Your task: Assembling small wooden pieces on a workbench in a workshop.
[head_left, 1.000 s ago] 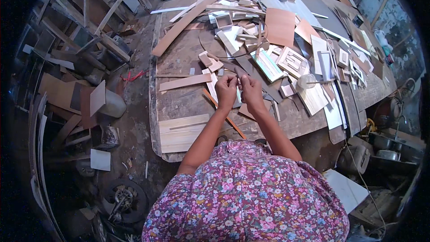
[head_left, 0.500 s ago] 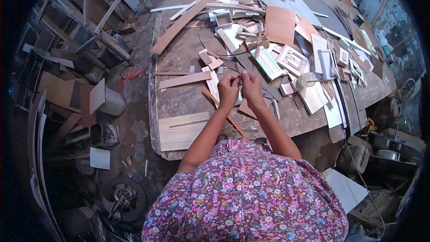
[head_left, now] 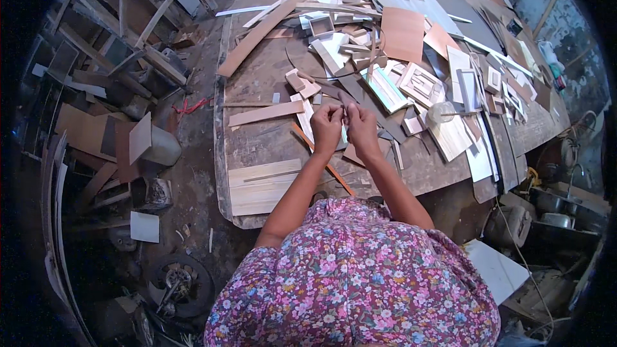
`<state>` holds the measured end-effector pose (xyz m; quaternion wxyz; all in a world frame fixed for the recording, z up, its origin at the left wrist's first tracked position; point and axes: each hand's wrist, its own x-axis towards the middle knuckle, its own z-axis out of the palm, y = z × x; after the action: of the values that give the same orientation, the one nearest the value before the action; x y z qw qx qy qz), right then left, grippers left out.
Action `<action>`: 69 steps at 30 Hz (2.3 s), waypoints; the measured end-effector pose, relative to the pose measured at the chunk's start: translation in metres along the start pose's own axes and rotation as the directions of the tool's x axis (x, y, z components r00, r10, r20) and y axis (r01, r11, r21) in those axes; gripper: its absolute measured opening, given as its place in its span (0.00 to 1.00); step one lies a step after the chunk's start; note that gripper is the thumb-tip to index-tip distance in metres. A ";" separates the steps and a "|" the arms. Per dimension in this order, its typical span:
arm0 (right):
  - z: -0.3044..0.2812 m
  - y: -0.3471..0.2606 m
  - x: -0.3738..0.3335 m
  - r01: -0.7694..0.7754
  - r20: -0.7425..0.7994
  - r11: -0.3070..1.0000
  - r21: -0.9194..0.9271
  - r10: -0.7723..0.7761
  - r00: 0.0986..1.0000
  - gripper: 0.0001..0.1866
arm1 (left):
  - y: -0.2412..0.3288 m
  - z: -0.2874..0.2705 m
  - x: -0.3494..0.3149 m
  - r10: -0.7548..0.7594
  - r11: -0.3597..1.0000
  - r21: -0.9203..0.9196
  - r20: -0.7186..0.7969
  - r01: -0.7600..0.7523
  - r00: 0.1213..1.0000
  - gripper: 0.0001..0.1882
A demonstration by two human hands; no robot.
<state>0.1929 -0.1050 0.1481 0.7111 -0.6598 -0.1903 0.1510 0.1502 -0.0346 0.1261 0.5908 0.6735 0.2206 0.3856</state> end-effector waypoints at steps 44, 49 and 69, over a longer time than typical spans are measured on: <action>0.005 -0.044 -0.023 0.311 0.086 0.860 -0.405 -0.302 0.949 0.14 | 0.016 -0.015 0.000 0.127 0.988 0.102 -0.072 -0.119 0.989 0.02; 0.000 -0.034 -0.009 0.213 0.052 0.867 -0.450 -0.213 0.976 0.14 | 0.021 -0.006 -0.005 0.104 0.991 0.086 -0.045 -0.100 0.994 0.01; 0.000 -0.038 -0.005 0.249 0.000 0.898 -0.363 -0.267 0.964 0.15 | 0.026 -0.005 0.002 0.115 0.988 0.108 -0.004 -0.113 0.993 0.02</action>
<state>0.1872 -0.1106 0.1861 0.5965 -0.7512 -0.2825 0.0017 0.1434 -0.0355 0.1516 0.5295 0.7139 0.2052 0.4097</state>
